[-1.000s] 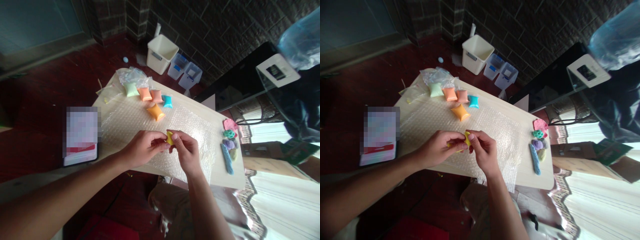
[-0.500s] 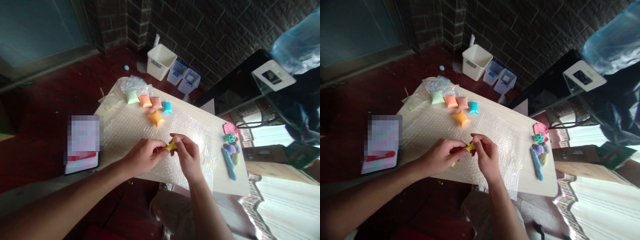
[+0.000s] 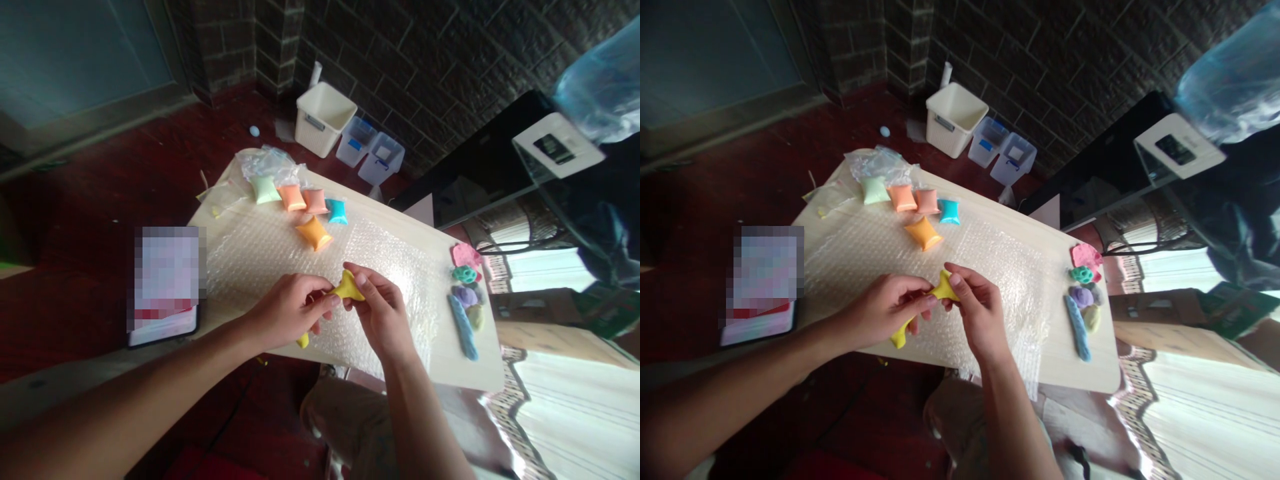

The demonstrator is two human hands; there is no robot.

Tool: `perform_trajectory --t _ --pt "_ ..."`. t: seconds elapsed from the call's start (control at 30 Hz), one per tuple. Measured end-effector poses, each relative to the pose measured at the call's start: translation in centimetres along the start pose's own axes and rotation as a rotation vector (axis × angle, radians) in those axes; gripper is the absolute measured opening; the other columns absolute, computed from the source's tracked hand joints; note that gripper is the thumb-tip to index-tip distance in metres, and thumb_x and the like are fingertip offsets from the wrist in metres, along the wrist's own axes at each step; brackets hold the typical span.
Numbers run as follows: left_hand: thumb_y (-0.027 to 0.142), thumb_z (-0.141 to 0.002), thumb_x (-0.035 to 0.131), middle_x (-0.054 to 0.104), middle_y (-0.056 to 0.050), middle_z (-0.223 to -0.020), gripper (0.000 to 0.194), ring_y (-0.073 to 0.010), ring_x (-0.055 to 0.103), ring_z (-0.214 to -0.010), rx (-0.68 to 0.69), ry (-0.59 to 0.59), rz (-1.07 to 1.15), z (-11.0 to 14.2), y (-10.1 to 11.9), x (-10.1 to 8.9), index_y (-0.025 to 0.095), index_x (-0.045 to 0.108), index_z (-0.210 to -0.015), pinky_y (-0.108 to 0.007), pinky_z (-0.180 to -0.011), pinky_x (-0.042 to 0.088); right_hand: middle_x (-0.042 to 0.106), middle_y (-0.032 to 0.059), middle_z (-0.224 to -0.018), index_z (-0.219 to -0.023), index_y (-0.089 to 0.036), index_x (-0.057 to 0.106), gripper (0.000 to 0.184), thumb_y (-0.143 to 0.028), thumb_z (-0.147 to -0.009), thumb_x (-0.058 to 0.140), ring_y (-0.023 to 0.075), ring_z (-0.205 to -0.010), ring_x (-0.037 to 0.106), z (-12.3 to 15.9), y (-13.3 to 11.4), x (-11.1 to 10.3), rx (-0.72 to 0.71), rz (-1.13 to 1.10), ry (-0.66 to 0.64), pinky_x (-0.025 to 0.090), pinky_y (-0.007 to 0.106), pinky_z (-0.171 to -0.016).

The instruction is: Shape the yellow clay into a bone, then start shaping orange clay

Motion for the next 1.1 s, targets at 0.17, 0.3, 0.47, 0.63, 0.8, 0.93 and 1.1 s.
perform_trajectory --t 0.17,0.3,0.47,0.63,0.8,0.93,1.1 --pt "0.045 -0.099 0.063 0.077 -0.007 -0.088 0.033 -0.0136 0.071 -0.058 -0.054 -0.017 0.127 -0.1 -0.1 0.2 0.015 0.076 -0.096 -0.021 -0.049 0.05 0.072 0.0023 -0.074 -0.091 -0.023 0.086 0.014 -0.036 -0.085 0.086 0.0123 -0.062 0.058 0.1 -0.1 0.2 0.027 -0.021 -0.018 0.046 0.028 -0.058" --pt "0.051 -0.096 0.067 0.077 -0.01 -0.096 0.039 -0.0138 0.07 -0.058 -0.081 -0.026 0.229 -0.1 0.0 0.4 0.013 0.074 -0.1 -0.024 -0.051 0.055 0.072 0.0021 -0.076 -0.091 -0.024 0.087 0.013 -0.036 -0.086 0.085 0.0118 -0.061 0.052 0.1 0.0 0.3 -0.002 0.052 -0.028 0.041 0.028 -0.056" --pt "0.05 -0.095 0.07 0.074 -0.006 -0.086 0.038 -0.0126 0.068 -0.054 -0.084 -0.036 0.281 -0.1 0.3 0.5 0.012 0.074 -0.097 -0.022 -0.049 0.054 0.073 0.0012 -0.078 -0.094 -0.027 0.087 0.013 -0.036 -0.085 0.087 0.0116 -0.061 0.049 0.1 0.3 0.2 -0.008 0.107 -0.054 0.037 0.029 -0.056" --pt "0.046 -0.097 0.066 0.072 -0.005 -0.081 0.035 -0.0128 0.068 -0.052 -0.121 -0.011 0.27 0.1 -0.1 0.3 0.012 0.074 -0.093 -0.022 -0.046 0.051 0.074 0.001 -0.077 -0.095 -0.027 0.088 0.013 -0.036 -0.085 0.088 0.0108 -0.06 0.05 0.1 0.5 0.3 0.007 0.104 -0.061 0.037 0.028 -0.055" --pt "0.05 -0.096 0.068 0.076 -0.01 -0.09 0.039 -0.0141 0.07 -0.06 -0.212 -0.065 0.403 -0.1 -0.6 0.8 0.012 0.075 -0.099 -0.025 -0.056 0.057 0.075 0.0025 -0.08 -0.093 -0.024 0.086 0.013 -0.035 -0.086 0.086 0.0112 -0.061 0.053 0.0 0.4 0.0 -0.001 0.083 0.002 0.042 0.028 -0.055" --pt "0.046 -0.094 0.073 0.08 -0.015 -0.096 0.036 -0.0211 0.077 -0.079 -0.359 -0.162 0.643 0.1 -0.8 1.4 0.01 0.076 -0.101 -0.032 -0.074 0.061 0.073 0.0017 -0.076 -0.091 -0.023 0.084 0.013 -0.034 -0.085 0.086 0.0115 -0.06 0.054 -0.3 0.1 -0.9 -0.028 0.072 0.071 0.043 0.028 -0.054" --pt "0.036 -0.092 0.079 0.079 -0.012 -0.097 0.031 -0.0207 0.078 -0.085 -0.425 -0.243 0.762 0.6 -0.5 1.7 0.011 0.075 -0.11 -0.032 -0.081 0.059 0.072 0.0015 -0.075 -0.089 -0.022 0.083 0.013 -0.035 -0.086 0.086 0.0111 -0.061 0.056 -0.2 0.0 -0.9 -0.031 0.06 0.06 0.044 0.028 -0.057"
Point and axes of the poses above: each hand's wrist, its own z-axis away from the middle knuckle, its own x-axis out of the palm, y = z × x, the point moved 6 cm from there along -z, towards the middle knuckle
